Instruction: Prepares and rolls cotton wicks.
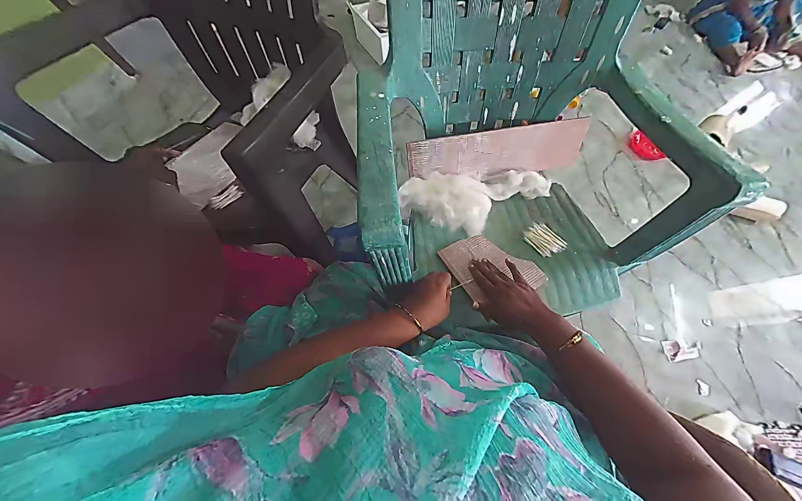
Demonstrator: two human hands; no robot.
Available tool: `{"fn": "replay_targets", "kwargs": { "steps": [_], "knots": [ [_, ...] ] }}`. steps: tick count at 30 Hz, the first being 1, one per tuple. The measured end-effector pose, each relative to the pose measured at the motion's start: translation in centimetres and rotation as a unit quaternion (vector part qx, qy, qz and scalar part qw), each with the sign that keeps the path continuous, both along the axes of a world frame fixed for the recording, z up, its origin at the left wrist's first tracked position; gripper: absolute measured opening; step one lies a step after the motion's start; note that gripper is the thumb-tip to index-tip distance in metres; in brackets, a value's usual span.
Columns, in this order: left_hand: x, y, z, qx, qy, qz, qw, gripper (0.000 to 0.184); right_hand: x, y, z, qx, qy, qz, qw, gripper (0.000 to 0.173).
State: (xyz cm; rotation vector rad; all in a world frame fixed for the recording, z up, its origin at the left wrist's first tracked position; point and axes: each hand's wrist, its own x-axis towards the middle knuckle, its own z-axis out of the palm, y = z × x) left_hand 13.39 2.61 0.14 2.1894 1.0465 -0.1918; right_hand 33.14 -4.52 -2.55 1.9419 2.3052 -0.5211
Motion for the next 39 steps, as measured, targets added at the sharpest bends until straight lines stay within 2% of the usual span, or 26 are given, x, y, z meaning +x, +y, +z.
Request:
{"fn": "replay_targets", "kwargs": {
  "steps": [4, 7, 10, 14, 19, 28, 34, 39],
  "knots": [
    [-0.1, -0.5, 0.3, -0.025, 0.004, -0.043, 0.999, 0.034, 0.2, -4.1, 1.3, -0.023, -0.013, 0.011, 1.000, 0.072],
    [0.0, -0.9, 0.1, -0.026, -0.008, -0.062, 0.998, 0.034, 0.1, -6.7, 1.6, 0.009, -0.022, 0.015, 1.000, 0.067],
    [0.1, -1.2, -0.1, -0.019, -0.015, -0.062, 0.998, 0.032, 0.9, -8.5, 0.5, 0.133, 0.031, 0.017, 0.990, 0.057],
    [0.0, -1.5, 0.0, -0.010, -0.018, -0.056, 0.998, 0.032, 1.1, -9.1, -1.0, 0.298, 0.096, -0.036, 0.949, 0.033],
    [-0.1, -1.8, 0.2, 0.011, -0.043, -0.065, 0.997, 0.032, 0.9, -8.8, -0.8, 0.358, 0.078, -0.094, 0.926, 0.024],
    [-0.3, -2.7, 1.0, 0.059, -0.097, -0.097, 0.989, 0.032, 0.5, -6.9, -1.3, 0.420, 0.070, -0.069, 0.902, 0.016],
    [-0.4, -2.7, 0.4, 0.079, -0.124, -0.112, 0.983, 0.031, 0.4, -6.8, -1.2, 0.400, 0.068, -0.048, 0.912, 0.014],
    [-0.3, -2.5, 0.4, 0.088, -0.144, -0.141, 0.975, 0.030, 1.0, -7.7, -0.9, 0.412, 0.044, -0.077, 0.907, 0.016]
  ]
}}
